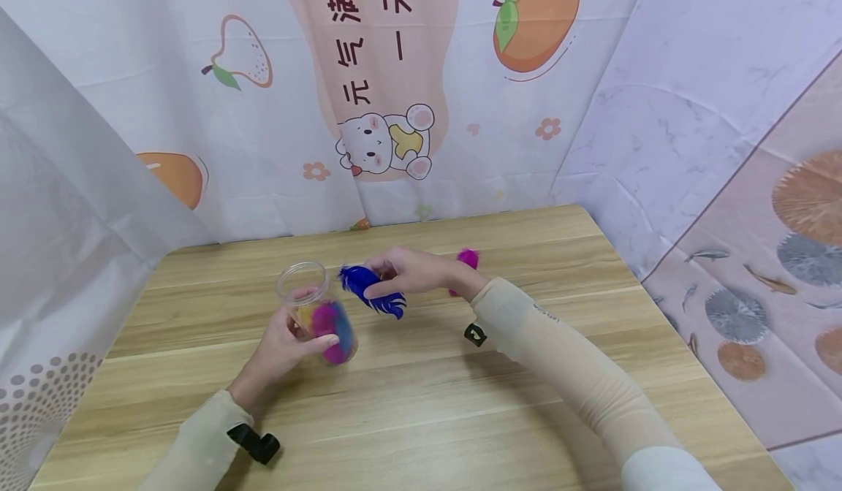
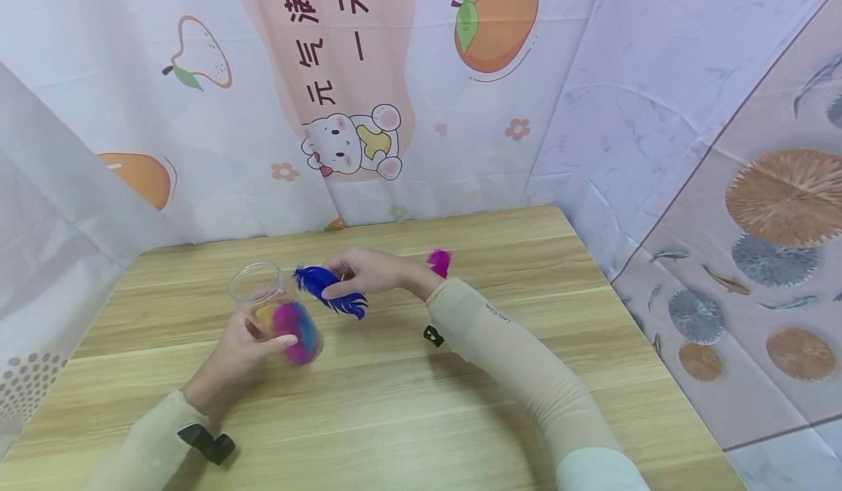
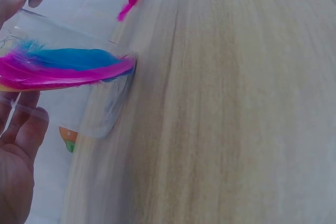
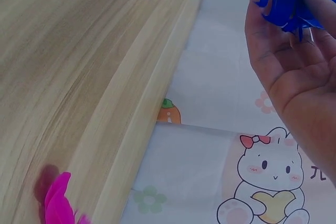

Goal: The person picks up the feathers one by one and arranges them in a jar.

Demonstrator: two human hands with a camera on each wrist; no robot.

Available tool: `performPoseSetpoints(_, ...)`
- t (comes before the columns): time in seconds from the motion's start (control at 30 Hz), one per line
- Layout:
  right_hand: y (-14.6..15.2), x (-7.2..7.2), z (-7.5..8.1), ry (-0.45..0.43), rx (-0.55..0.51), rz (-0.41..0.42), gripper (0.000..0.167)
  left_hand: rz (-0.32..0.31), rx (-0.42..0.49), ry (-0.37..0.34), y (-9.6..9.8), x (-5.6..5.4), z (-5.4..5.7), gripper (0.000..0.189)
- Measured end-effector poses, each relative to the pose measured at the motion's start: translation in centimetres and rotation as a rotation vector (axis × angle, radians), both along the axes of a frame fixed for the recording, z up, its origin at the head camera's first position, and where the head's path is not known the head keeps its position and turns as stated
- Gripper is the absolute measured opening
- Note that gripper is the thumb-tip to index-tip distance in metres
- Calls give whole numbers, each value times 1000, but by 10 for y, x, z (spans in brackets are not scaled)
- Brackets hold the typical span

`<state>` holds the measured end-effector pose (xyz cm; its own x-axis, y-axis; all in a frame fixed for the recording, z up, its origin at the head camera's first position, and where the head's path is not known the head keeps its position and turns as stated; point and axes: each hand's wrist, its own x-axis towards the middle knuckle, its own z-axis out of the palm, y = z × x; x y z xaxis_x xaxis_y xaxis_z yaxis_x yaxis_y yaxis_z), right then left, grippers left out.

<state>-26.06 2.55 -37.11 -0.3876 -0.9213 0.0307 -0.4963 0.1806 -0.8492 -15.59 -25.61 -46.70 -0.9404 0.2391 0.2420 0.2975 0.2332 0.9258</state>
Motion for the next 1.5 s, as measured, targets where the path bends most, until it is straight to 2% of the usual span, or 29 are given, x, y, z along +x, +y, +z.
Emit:
performPoseSetpoints(0.23, -1, 1, 4, 9, 2, -2, 10, 9, -3, -32, -1, 0, 1, 79)
performPoseSetpoints(0.8, -6, 5, 12, 52, -36, -52, 20, 8, 14, -11, -2, 0, -2, 77)
performPoseSetpoints(0.87, -6, 6, 13, 42, -41, -53, 21, 8, 16, -15, -2, 0, -1, 77)
performPoseSetpoints(1.13, -9, 11, 16, -93, -57, -86, 32, 11, 4, -28, -2, 1, 0, 80)
performPoseSetpoints(1.5, -11, 16, 19, -54, -61, -131, 47, 7, 1, -33, 0, 2, 4, 80)
